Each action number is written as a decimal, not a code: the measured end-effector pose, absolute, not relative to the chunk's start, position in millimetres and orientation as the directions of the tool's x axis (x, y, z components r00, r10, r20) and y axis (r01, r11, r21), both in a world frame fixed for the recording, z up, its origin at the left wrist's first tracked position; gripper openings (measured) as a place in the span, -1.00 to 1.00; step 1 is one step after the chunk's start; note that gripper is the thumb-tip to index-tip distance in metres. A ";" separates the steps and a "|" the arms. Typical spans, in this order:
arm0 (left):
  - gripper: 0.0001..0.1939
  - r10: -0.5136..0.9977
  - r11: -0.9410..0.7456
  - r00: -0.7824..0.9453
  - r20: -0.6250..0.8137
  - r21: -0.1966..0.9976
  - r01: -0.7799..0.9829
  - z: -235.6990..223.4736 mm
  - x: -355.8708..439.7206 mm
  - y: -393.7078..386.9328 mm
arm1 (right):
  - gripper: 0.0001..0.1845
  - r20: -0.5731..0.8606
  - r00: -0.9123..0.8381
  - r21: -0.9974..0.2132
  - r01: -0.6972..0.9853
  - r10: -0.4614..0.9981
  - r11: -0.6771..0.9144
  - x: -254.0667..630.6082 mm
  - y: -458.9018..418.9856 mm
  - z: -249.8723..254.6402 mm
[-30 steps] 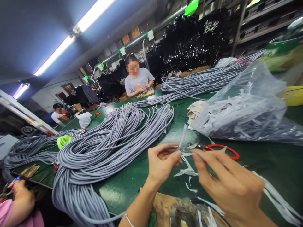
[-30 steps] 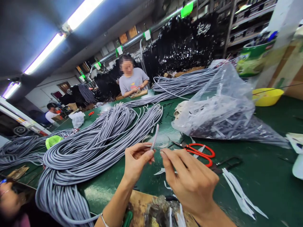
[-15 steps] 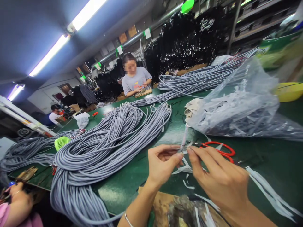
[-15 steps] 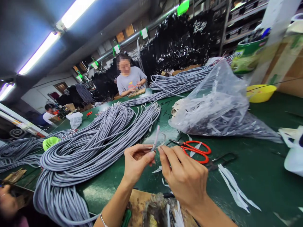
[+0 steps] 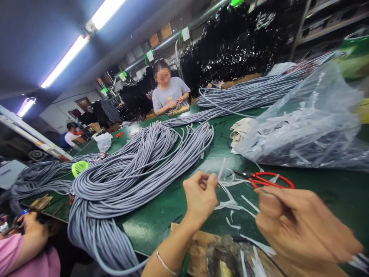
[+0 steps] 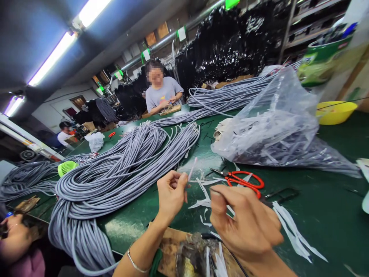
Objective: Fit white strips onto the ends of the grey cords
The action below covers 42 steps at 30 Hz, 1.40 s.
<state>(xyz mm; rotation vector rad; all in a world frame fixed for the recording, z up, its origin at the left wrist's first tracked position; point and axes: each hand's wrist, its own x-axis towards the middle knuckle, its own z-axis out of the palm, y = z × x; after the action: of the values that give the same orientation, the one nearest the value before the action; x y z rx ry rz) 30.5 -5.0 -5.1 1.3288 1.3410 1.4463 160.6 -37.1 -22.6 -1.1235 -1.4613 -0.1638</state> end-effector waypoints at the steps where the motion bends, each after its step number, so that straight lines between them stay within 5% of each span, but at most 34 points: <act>1: -0.60 0.973 -0.146 -0.167 0.157 0.987 0.073 -4.0 30.7 -4.5 | -0.87 0.877 0.137 -0.405 0.727 0.461 0.554 158.6 -36.2 -20.1; 4: -0.50 0.988 -0.114 -0.110 0.112 0.993 -0.019 0.1 31.3 -4.9 | -0.85 0.955 -0.086 -0.130 0.737 0.283 0.663 149.9 -28.1 -11.6; 6: -0.47 0.990 -0.112 -0.093 0.107 0.993 -0.045 1.8 31.5 -6.2 | -0.83 0.946 -0.131 -0.113 0.722 0.295 0.682 145.3 -21.5 -9.8; 10: -0.48 0.989 -0.125 -0.087 0.121 0.991 -0.040 0.3 31.7 -9.5 | -0.81 0.871 -0.011 -0.349 0.690 0.491 0.634 143.7 -13.7 -15.3; 15: -0.49 0.986 -0.158 -0.058 0.156 0.987 -0.026 -4.5 32.4 -10.3 | -0.63 0.604 0.021 -0.721 0.441 0.797 0.535 144.8 -11.5 -18.7; 21: -0.43 0.991 -0.060 0.096 0.088 0.963 -0.263 0.4 30.0 -2.8 | -0.92 0.590 0.017 -0.766 0.327 0.807 0.553 146.0 -10.0 -17.2; 29: -0.43 0.987 0.066 0.161 0.018 0.864 -0.500 15.2 23.3 -2.4 | -0.92 0.555 0.068 -0.783 0.379 0.829 0.493 150.5 -5.8 -19.4; 36: -0.46 0.982 -0.088 0.145 0.124 0.969 -0.232 7.0 26.8 -4.5 | -0.52 0.300 -0.057 -0.948 0.093 0.952 0.304 156.1 0.8 -9.5; 42: -0.44 0.966 -0.252 0.007 0.258 0.950 -0.187 4.4 25.0 -3.1 | -0.50 0.342 -0.200 -0.903 0.202 0.918 0.380 159.8 -4.1 -2.6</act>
<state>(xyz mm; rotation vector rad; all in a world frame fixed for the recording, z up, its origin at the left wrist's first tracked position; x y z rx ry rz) 25.0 -3.1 4.4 1.2664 0.9135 1.4533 159.8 -4.1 -2.6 -1.0074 -1.6555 0.9120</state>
